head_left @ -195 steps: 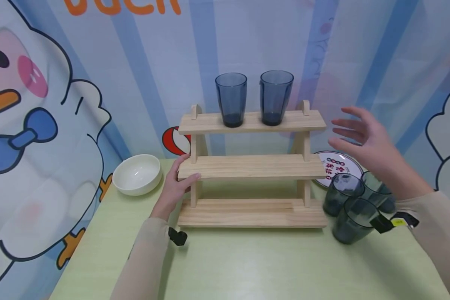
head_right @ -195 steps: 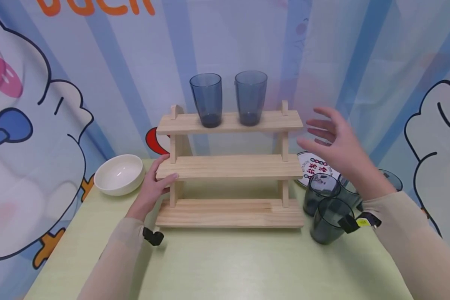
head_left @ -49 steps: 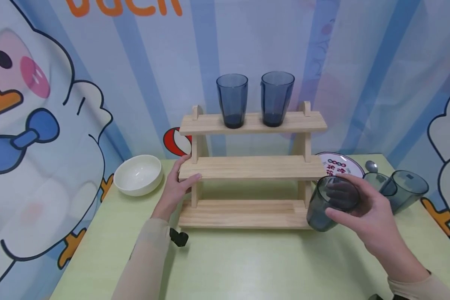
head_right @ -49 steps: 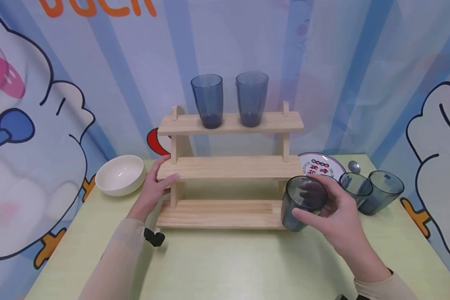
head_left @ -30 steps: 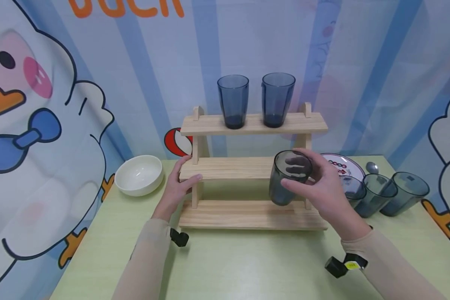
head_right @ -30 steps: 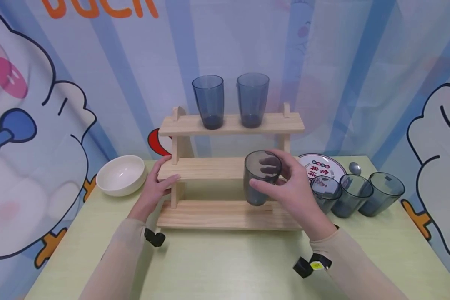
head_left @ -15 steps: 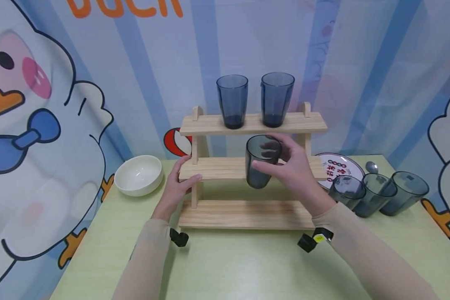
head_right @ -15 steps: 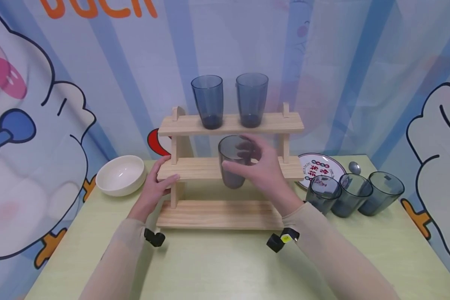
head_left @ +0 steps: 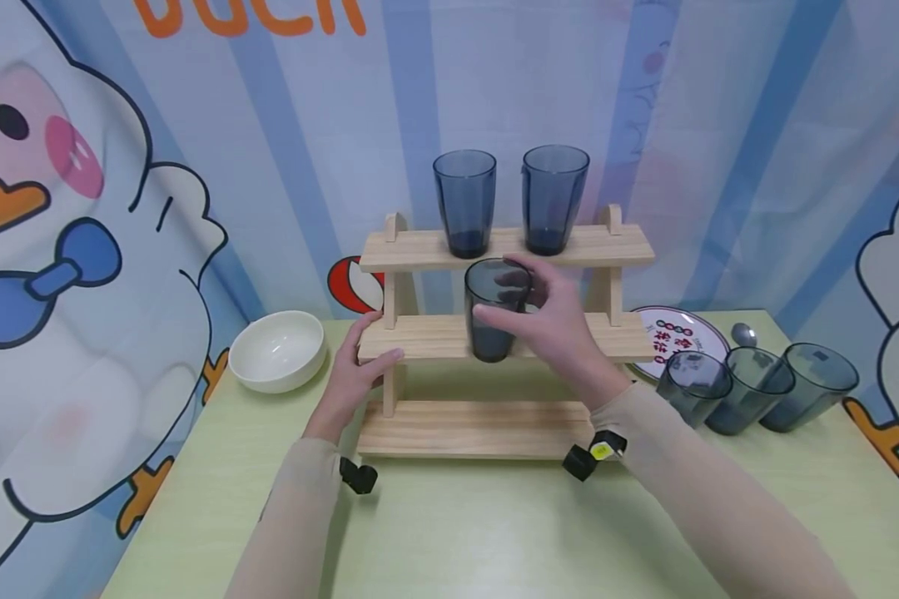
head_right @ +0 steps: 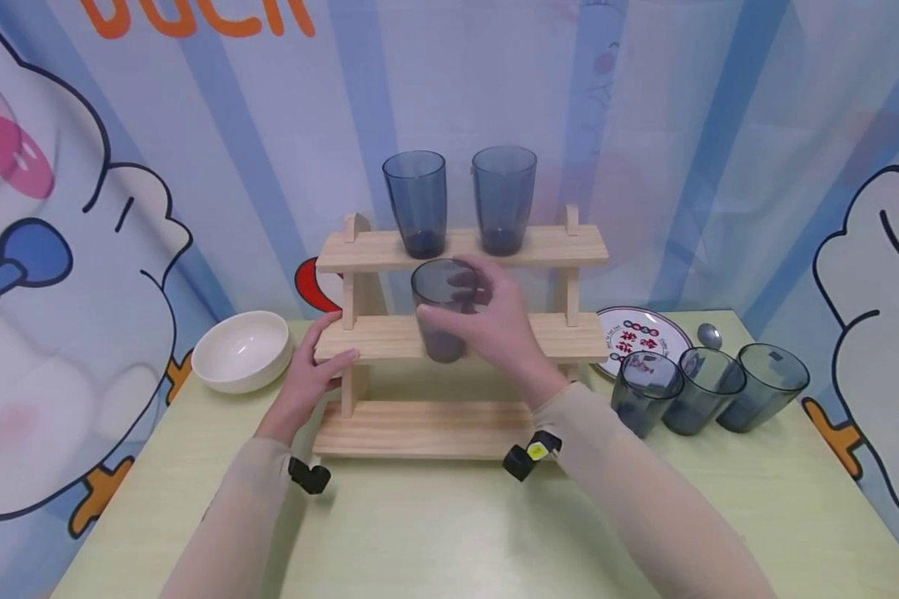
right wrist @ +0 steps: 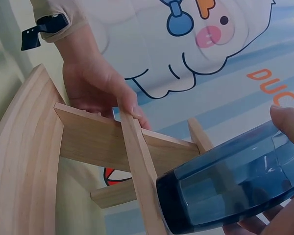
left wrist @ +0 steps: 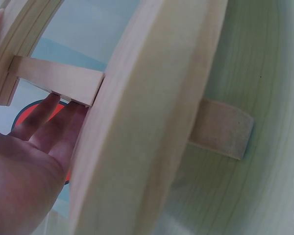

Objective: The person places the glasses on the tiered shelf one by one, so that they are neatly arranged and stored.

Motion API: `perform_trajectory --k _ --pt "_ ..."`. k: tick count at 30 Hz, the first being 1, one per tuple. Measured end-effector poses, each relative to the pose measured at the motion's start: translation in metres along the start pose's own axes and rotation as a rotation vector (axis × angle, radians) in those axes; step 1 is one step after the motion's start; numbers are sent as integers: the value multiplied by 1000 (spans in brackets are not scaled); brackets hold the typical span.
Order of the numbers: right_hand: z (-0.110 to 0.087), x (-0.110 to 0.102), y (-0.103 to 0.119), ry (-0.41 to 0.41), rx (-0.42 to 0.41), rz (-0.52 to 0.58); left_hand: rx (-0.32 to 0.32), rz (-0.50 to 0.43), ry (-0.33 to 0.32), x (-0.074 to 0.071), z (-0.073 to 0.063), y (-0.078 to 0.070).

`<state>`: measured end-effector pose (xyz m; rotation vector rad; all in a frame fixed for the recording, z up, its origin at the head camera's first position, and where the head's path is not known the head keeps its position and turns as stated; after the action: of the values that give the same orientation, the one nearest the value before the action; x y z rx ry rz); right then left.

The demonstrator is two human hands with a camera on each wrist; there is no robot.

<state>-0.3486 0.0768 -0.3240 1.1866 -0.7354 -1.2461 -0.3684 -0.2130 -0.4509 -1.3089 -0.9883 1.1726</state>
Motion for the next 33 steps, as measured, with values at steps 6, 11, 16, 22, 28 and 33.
perform_trajectory --k 6,11,16,22,28,33 --pt "8 7 0 3 12 -48 -2 6 -4 0 1 1" --pt "13 10 0 10 11 -73 1 19 -1 0 3 2" --pt "19 13 0 11 21 -99 -2 17 -5 -1 3 3" --pt "24 17 0 1 38 -118 -3 15 -8 -1 2 3" --pt "28 19 -2 -4 55 -137 -4 17 -10 -1 1 1" --pt "29 20 -4 -10 69 -159 2 11 -4 -1 1 1"
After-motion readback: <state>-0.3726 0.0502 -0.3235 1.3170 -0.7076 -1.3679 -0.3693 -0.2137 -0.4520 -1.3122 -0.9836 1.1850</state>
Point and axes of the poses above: each hand's wrist, its own z-axis towards the middle knuckle, its own x-axis out of the palm, y = z × x, the point moved 7 cm from there along z, towards the middle knuckle, and after that the axes turned 6 degrees about y, right-handed, at the moved point
